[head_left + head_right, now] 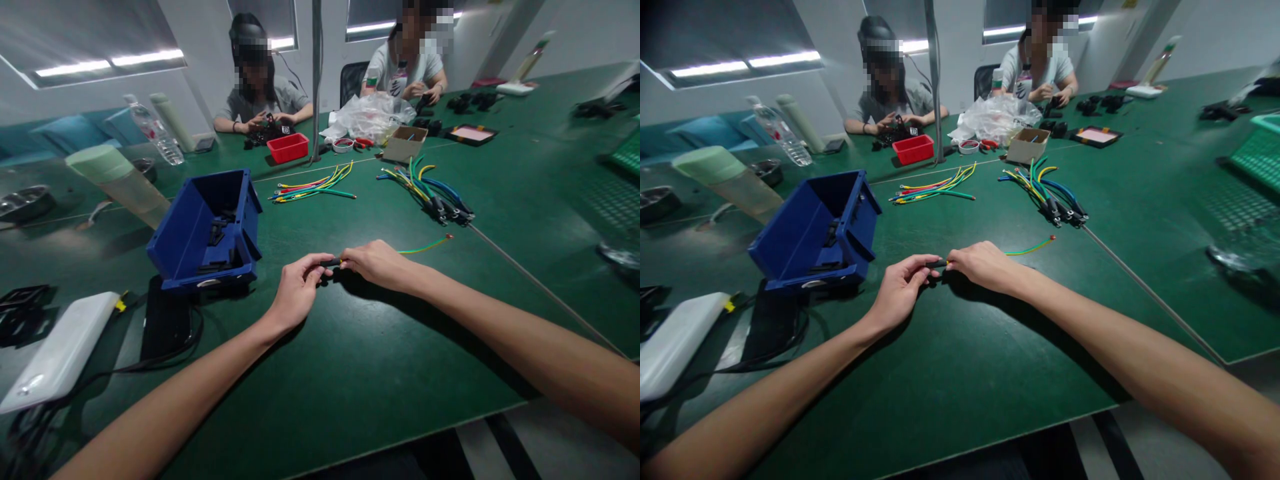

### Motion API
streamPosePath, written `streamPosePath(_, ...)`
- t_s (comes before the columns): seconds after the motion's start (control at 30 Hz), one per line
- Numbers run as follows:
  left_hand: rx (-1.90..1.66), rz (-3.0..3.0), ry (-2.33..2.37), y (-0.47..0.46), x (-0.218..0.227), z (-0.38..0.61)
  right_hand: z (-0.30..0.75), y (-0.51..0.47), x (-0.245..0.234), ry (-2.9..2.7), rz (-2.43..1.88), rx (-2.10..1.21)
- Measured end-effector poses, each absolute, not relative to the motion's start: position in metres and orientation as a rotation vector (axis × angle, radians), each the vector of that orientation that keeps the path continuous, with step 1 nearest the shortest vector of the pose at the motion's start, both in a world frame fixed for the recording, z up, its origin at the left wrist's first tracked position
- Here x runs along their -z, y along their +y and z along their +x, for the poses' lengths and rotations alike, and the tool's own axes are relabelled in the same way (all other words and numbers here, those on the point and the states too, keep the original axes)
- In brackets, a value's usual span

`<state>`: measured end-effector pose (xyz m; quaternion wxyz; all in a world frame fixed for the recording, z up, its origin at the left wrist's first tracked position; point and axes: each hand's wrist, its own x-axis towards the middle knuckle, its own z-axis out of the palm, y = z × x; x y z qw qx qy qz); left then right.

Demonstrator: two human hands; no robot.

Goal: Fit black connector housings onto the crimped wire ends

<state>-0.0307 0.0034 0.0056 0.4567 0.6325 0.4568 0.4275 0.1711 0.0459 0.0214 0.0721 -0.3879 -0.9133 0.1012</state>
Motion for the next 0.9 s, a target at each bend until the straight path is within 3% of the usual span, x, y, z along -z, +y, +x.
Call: streamPosePath(0.9,-1.023,1.638,1.179,0.0040,-0.0022,-0.0308,0.1671,0.0441,-0.0210,-2.710,-1.156,-0.402)
